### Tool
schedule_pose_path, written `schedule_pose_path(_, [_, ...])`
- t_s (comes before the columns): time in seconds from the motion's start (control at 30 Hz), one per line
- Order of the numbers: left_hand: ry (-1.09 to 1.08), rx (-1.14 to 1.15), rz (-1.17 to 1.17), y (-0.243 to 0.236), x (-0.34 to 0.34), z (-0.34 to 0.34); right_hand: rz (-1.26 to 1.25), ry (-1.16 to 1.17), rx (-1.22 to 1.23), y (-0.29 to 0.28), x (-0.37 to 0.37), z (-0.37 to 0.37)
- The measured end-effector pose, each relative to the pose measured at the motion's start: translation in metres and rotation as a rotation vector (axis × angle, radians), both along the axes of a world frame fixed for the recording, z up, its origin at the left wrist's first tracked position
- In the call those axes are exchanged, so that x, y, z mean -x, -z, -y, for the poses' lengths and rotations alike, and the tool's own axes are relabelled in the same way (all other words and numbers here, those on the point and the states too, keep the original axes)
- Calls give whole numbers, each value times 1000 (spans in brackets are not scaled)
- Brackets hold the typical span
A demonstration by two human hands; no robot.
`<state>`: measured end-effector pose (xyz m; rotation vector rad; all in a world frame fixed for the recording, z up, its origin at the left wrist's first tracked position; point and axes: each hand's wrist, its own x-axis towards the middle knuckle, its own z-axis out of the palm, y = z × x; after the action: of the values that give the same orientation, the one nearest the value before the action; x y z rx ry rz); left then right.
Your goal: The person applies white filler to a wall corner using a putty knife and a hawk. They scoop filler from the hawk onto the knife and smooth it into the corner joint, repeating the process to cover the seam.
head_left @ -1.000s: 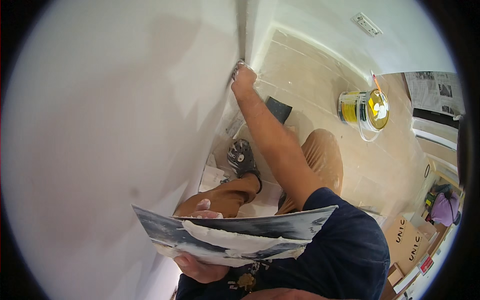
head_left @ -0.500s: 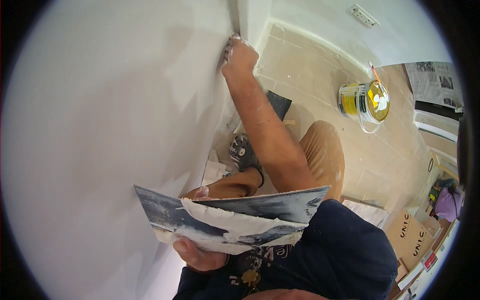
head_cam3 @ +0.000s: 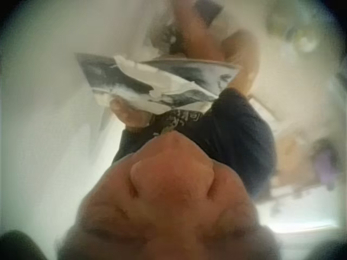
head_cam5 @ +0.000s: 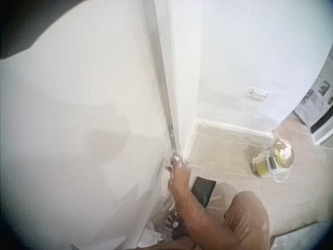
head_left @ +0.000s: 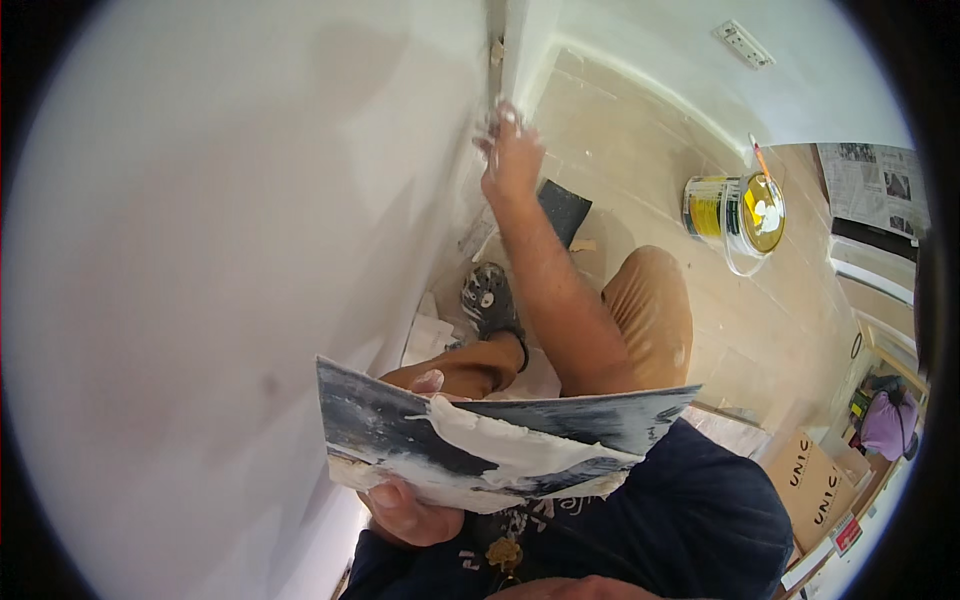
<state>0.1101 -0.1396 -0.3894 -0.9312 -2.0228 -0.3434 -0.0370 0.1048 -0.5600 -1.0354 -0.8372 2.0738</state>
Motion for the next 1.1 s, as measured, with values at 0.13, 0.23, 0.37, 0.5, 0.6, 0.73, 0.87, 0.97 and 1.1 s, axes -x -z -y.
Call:
schedule_pose_path(0.13, [88, -290, 400, -12, -8, -8, -142, -28, 149, -52, 21, -20])
schedule_pose_path(0.23, [261, -1179, 1323, -31, -13, -24, -48, -5, 222, -53, 25, -26])
schedule_pose_path(0.37, [318, -1250, 1476, -38, -8, -23, -45, -66, 294, -57, 30, -21])
schedule_pose_path(0.5, [380, -1282, 1556, -41, -5, -26, -61, -54, 321, -54, 27, -35])
schedule_pose_path(0.6, [377, -1299, 1577, -45, -4, -26, -68, -112, 320, -58, 28, -32])
schedule_pose_path(0.73, [397, -1268, 1600, -43, -6, -24, -74, -121, 329, -56, 30, -31])
schedule_pose_path(0.87, [351, -1160, 1653, -47, -4, -26, -33, -85, 316, -57, 30, -31])
schedule_pose_path(0.97, [297, -1122, 1573, -43, -6, -25, 3, -80, 328, -59, 33, -32])
schedule_pose_path(1.1, [292, -1125, 1556, -44, -5, -25, 21, -72, 353, -62, 32, -31])
